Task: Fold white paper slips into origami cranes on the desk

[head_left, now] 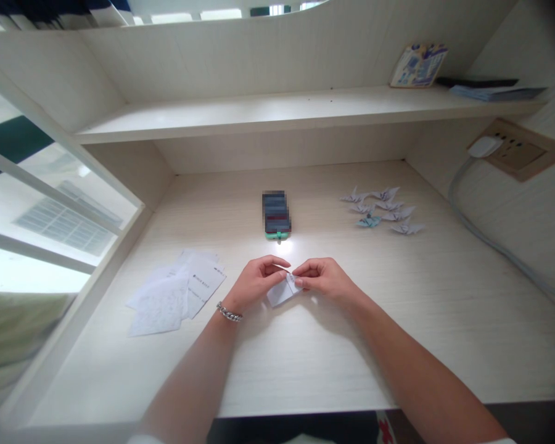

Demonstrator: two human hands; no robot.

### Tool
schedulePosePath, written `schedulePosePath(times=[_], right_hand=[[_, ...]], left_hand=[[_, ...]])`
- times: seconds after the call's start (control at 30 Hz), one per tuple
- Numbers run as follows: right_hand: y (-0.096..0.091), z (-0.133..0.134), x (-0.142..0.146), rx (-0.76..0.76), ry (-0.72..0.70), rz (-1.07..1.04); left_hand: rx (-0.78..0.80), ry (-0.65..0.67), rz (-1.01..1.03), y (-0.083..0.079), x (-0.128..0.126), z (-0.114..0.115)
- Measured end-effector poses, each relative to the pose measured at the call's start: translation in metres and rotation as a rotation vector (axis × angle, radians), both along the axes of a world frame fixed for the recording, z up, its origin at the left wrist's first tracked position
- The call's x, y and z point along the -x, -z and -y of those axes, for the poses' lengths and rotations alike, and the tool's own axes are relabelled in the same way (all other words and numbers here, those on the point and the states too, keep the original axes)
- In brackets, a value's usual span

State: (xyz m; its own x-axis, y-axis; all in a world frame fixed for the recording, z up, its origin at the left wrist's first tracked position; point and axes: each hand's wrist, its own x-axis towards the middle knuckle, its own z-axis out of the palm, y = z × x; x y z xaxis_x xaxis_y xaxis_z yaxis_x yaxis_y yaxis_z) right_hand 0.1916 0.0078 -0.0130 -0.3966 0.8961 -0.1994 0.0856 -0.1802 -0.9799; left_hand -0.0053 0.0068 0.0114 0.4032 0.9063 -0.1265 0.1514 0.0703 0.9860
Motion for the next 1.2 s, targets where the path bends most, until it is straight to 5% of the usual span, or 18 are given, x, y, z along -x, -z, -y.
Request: schedulePosePath(times=[0.33,1.2], right_hand=[[0.0004,0.0008,0.0045,-0.018,0.021,0.010],[-0.0004,0.0014,0.0035,0.010,0.006,0.019]], left_hand=[[-0.075,-0.123,-0.076,0.0087,-0.0045,0.0004],[-0.004,-0.114,-0.017,0.0079,-0.0034,-0.0005]])
